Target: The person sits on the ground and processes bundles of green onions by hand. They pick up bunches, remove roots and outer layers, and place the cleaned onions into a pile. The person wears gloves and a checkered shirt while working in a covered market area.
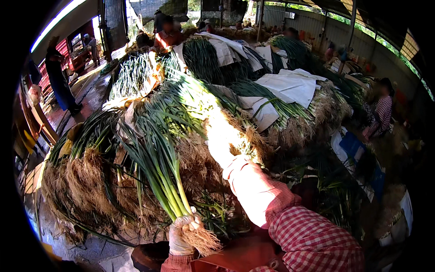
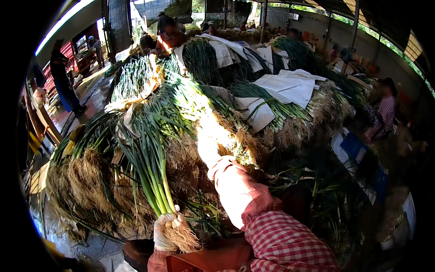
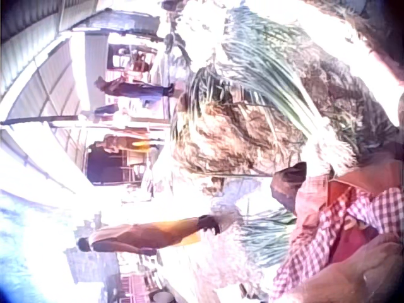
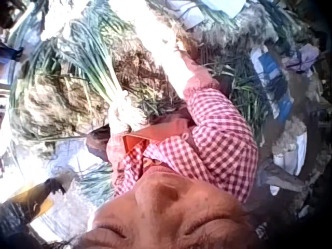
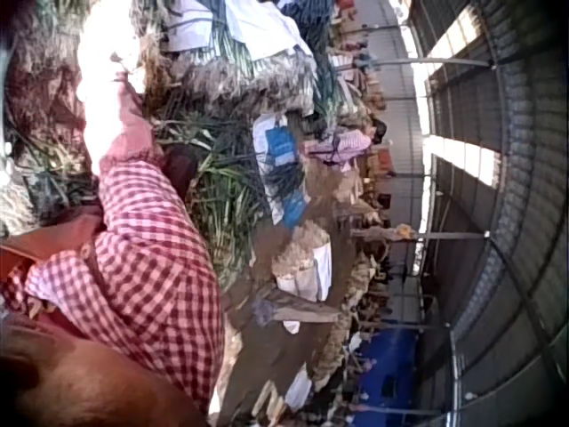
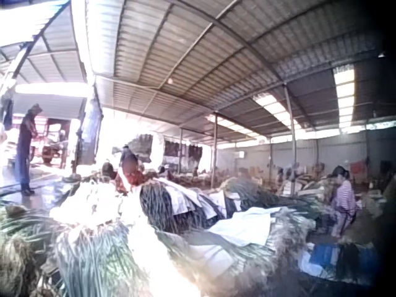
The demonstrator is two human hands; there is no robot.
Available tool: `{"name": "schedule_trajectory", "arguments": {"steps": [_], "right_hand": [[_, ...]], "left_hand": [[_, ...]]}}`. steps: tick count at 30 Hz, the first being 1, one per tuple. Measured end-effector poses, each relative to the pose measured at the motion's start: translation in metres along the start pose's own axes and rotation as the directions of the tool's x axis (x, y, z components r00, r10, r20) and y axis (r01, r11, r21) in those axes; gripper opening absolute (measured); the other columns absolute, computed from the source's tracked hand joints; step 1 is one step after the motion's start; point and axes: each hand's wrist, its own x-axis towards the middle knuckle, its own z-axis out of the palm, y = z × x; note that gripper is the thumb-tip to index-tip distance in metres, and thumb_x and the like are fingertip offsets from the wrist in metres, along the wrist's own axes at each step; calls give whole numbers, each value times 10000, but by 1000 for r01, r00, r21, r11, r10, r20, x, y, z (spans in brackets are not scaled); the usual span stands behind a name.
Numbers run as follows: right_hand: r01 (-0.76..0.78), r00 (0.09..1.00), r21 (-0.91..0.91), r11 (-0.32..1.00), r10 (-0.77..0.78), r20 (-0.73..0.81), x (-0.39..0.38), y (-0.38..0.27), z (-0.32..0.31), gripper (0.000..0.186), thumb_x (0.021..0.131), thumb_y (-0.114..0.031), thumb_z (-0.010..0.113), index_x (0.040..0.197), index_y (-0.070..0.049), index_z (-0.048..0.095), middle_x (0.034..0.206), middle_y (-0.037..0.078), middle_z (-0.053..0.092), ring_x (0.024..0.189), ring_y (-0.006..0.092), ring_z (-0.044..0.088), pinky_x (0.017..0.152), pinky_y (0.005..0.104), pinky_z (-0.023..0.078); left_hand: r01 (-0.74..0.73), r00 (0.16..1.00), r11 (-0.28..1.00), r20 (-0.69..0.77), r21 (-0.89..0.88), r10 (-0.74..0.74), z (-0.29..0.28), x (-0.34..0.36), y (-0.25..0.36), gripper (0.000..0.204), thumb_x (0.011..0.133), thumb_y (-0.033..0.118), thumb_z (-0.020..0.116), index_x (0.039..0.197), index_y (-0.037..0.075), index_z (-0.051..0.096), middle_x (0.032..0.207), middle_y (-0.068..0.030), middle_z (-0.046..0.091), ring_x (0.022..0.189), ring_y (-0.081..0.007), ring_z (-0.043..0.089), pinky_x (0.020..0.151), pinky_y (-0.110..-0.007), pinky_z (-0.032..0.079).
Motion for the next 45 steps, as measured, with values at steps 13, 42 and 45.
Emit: {"name": "schedule_trajectory", "arguments": {"steps": [13,42,45], "right_hand": [[-194,885,-38,980,192,425,146,63,-48,425,845,-374,583,1101,-36,601,1003,180,654,950,301,627,830,404,472],[36,608,387,921,-328,723,-91,-113,-141,286,872,-294,587,979,-30,615,842,129,653,745,254,621,698,325,487],[-157,546,703,694,-532,647,-123,-86,-132,303,910,-332,522,847,-47,604,653,110,598,570,247,589,536,355,462]], "left_hand": [[-6,991,997,-133,-76,-4,-45,59,-10,116,817,22,518,891,-66,533,700,-128,565,617,-222,559,610,-325,522],[79,989,986,-115,-145,-96,-36,47,-17,151,767,27,579,913,-10,595,773,-107,628,675,-219,618,613,-309,525],[5,997,968,-71,-249,-24,-48,50,-21,154,768,21,564,915,-23,573,779,-115,615,669,-244,605,661,-347,528]]}}
